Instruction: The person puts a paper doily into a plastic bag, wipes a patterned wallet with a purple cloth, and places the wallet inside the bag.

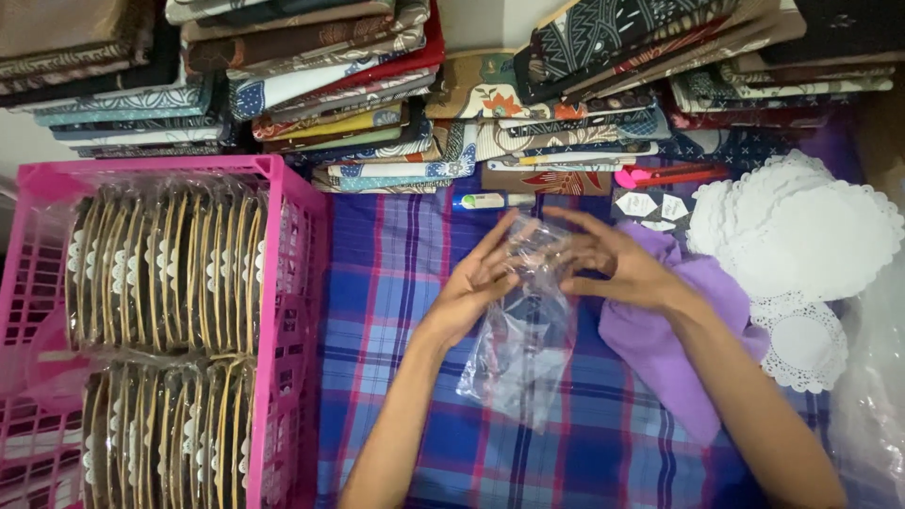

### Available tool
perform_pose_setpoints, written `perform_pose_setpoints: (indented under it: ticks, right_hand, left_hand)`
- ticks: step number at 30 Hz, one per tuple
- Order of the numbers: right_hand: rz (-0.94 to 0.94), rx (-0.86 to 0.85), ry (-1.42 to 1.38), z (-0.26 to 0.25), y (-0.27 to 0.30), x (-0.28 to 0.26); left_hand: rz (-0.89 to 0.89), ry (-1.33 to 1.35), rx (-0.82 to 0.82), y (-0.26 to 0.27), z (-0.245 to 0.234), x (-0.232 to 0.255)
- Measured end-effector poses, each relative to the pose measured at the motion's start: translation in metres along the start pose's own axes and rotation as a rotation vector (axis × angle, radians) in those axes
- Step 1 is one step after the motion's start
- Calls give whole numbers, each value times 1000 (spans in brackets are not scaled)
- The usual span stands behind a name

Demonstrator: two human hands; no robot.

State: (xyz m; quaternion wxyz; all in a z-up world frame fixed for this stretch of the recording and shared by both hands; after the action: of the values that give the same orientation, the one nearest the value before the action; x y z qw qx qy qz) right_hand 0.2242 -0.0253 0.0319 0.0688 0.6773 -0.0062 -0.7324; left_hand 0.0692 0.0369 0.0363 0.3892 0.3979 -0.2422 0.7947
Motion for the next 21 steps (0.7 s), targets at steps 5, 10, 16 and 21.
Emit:
perform_pose_setpoints:
  ticks: [5,10,16,21]
  right_hand:
    - [-5,26,-22,-5,2,5]
    - [48,184,148,-20,8,10]
    - [125,171,-38,-5,1,-9]
    - [182,172,103,-27,7,31]
  left_hand:
    - [-23,74,5,0,-4,-8]
    - [-31,31,31,2,-16,-22]
    - [-67,73,-28,3,4,-9]
    - [-55,64,-34,1,-1,-14]
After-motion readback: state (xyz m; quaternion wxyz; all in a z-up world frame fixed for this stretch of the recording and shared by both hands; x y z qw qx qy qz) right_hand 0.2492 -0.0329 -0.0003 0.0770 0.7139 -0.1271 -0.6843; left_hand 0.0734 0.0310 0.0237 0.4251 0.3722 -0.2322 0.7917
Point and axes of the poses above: each hand's wrist, its own y-axis away from the middle knuckle, its own z-axis out of the palm, x = y × z, the point moved 8 cm from there along -y, towards the middle knuckle, and after that the axes turned 4 degrees about z, right-handed, at the moved point
